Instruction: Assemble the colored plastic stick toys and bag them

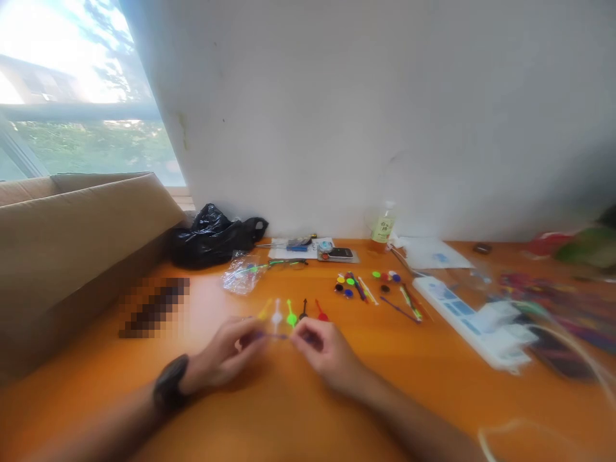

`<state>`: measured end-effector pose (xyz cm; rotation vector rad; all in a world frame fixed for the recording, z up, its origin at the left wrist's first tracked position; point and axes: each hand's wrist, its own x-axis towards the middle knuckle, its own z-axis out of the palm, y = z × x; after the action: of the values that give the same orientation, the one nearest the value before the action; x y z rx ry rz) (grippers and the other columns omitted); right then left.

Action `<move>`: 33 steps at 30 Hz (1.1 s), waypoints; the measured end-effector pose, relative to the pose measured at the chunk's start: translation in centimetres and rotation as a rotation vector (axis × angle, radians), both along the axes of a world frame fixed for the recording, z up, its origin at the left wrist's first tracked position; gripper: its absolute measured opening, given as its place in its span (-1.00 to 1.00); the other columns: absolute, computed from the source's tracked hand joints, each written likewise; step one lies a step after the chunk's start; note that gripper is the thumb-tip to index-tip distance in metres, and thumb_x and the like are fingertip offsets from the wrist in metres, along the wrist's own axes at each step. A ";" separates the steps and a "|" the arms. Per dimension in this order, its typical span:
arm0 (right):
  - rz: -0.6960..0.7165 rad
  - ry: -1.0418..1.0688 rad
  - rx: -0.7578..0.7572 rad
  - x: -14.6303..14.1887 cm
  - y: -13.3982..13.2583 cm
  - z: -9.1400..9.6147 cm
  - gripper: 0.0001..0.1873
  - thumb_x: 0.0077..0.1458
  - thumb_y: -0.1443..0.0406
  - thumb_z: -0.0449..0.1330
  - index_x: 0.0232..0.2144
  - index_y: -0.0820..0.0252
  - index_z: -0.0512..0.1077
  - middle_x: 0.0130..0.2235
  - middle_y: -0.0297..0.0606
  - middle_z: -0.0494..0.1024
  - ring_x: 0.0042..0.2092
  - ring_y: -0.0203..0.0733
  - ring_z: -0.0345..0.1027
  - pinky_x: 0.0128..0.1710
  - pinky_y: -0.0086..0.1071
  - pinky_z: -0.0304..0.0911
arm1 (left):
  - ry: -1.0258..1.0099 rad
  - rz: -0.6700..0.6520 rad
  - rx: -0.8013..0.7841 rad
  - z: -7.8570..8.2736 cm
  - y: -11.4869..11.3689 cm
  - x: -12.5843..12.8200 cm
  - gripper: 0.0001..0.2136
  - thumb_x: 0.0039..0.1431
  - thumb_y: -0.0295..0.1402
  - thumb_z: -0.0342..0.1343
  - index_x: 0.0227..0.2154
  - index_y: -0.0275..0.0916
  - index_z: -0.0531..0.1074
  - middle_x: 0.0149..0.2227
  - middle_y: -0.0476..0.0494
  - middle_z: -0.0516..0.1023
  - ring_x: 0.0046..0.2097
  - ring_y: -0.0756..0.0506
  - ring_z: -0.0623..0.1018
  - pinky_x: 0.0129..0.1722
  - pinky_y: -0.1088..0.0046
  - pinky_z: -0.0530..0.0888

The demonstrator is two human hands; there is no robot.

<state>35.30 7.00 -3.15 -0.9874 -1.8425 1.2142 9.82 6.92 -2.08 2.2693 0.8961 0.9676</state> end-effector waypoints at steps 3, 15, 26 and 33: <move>-0.038 0.005 -0.007 0.2 0.3 -0.2 -0.60 0.34 -0.01 0.24 -0.36 0.18 0.43 -0.42 -0.38 0.36 -0.39 -0.28 0.16 -0.40 -0.39 0.04 | 0.001 0.013 -0.001 0.1 0.3 -0.3 -0.78 0.43 -0.32 0.02 -0.38 -0.23 0.35 -0.53 0.07 0.28 -0.49 0.03 0.26 -0.45 0.49 0.17; -0.219 0.256 -0.156 0.8 1.3 -0.1 -0.52 0.22 -0.14 0.29 -0.34 0.12 0.36 -0.52 -0.48 0.25 -0.57 -0.37 0.06 -0.65 -0.49 0.03 | -0.039 0.066 0.088 0.4 1.7 -1.9 -0.88 0.33 -0.28 0.13 -0.20 -0.22 0.41 -0.41 -0.01 0.41 -0.39 -0.02 0.38 -0.37 0.46 0.32; -0.427 0.201 0.054 2.5 4.9 -1.5 -0.58 0.30 -0.13 0.18 -0.22 0.08 0.35 -0.40 -0.41 0.29 -0.44 -0.24 0.20 -0.48 -0.36 0.21 | 0.215 -0.016 -0.075 -0.9 5.2 -4.4 -0.34 -0.05 -0.47 0.17 0.21 -0.18 0.31 0.05 -0.20 0.49 0.03 -0.24 0.51 0.06 0.23 0.51; -0.517 0.092 0.117 2.2 6.0 -3.9 -0.58 0.32 -0.14 0.09 -0.27 0.05 0.35 -0.27 -0.25 0.45 -0.25 -0.04 0.34 -0.20 -0.19 0.34 | 0.249 -0.048 -0.056 -1.8 5.2 -4.2 -0.14 0.09 -0.28 0.31 0.43 -0.13 0.09 0.21 -0.28 0.41 0.18 -0.33 0.43 0.24 0.03 0.39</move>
<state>37.53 13.02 -7.04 -1.2214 -1.4423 0.8131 5.63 12.11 -3.86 2.3865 0.9536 0.6394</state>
